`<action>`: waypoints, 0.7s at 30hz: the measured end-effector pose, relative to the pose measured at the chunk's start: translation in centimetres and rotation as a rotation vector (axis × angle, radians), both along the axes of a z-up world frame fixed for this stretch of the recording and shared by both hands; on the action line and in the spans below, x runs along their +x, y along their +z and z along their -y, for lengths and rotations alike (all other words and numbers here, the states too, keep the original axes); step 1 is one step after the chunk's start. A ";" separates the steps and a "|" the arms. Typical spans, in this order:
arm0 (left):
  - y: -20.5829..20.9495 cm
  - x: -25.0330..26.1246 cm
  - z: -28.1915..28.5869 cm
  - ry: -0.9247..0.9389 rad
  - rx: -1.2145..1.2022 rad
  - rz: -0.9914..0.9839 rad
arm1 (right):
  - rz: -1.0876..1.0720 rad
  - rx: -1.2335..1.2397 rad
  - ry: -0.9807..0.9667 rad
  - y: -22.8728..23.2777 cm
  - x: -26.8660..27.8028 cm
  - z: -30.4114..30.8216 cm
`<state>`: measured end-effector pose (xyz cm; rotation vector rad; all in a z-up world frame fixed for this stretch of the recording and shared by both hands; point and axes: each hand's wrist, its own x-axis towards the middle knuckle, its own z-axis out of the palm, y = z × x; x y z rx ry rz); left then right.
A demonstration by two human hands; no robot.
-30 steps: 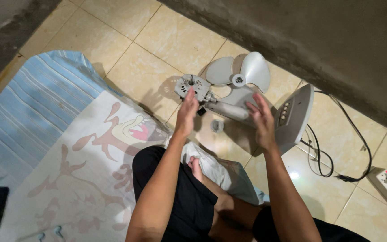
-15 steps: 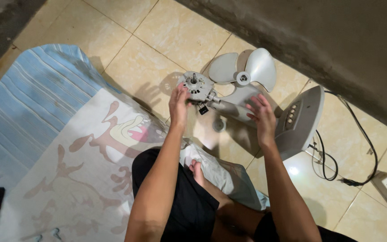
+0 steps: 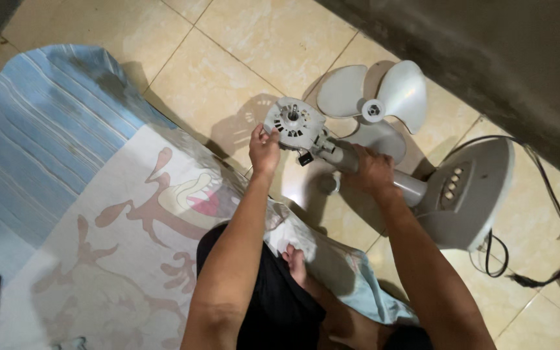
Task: The person removes the fan blade from the motor housing by hand, then repeatedly unscrews and re-screws the central hub nut while holding the fan head. The person handles the fan blade and motor housing throughout.
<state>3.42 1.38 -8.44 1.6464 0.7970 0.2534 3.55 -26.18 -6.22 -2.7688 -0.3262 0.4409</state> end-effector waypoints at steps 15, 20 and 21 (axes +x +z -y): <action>-3.8 0.3 0.7 0.049 -0.236 0.108 | -0.102 0.064 -0.033 1.2 0.3 -0.9; -5.6 -0.4 0.6 0.112 -0.220 0.177 | 0.012 0.104 0.026 1.8 -1.0 -1.0; -5.5 -0.4 0.5 0.134 -0.248 0.175 | 0.027 0.134 0.034 2.0 -1.1 -1.1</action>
